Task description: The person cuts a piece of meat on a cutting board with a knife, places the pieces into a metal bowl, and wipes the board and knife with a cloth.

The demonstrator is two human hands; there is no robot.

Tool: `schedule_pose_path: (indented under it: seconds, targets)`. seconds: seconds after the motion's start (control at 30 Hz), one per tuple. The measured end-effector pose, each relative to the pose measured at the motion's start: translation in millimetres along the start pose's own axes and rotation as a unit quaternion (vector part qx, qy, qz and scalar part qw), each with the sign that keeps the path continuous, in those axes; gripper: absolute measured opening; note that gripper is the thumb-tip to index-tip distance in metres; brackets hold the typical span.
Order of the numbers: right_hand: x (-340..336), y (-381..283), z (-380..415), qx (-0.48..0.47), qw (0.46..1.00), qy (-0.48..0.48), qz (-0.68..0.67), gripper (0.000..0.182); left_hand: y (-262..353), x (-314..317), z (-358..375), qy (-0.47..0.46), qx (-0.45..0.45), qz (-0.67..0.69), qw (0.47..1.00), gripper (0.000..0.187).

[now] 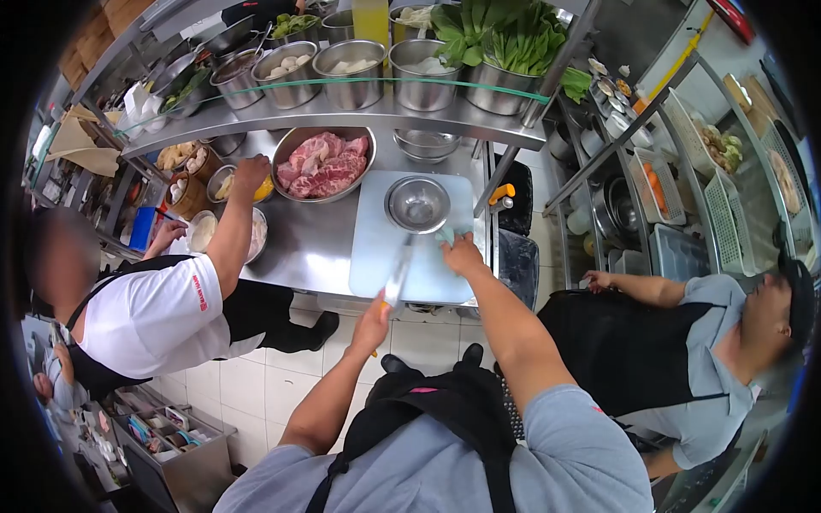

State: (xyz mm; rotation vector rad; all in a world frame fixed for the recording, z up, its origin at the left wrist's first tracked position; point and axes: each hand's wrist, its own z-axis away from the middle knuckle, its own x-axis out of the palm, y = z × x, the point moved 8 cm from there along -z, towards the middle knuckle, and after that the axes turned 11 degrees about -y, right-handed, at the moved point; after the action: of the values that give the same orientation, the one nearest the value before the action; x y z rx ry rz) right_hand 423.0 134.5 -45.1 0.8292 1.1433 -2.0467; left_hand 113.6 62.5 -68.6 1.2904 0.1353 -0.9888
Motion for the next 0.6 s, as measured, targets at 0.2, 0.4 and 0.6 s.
schedule_pose_path:
  seconds: [0.2, 0.4, 0.6]
  targets:
    - [-7.9, 14.6, -20.8, 0.03, 0.997, -0.071, 0.017, 0.066, -35.6, -8.3, 13.0, 0.043, 0.006, 0.034, 0.998, 0.053]
    - [8.1, 5.2, 4.6, 0.001, 1.0, 0.013, -0.006, 0.065, 28.7, 58.4, 18.3, -0.038, 0.042, -0.038, 0.998, 0.053]
    - [10.7, 13.5, 10.0, -0.003, 0.997, -0.051, 0.064, 0.076, 0.9, 18.7, 20.4, 0.019, -0.017, 0.045, 0.999, 0.053]
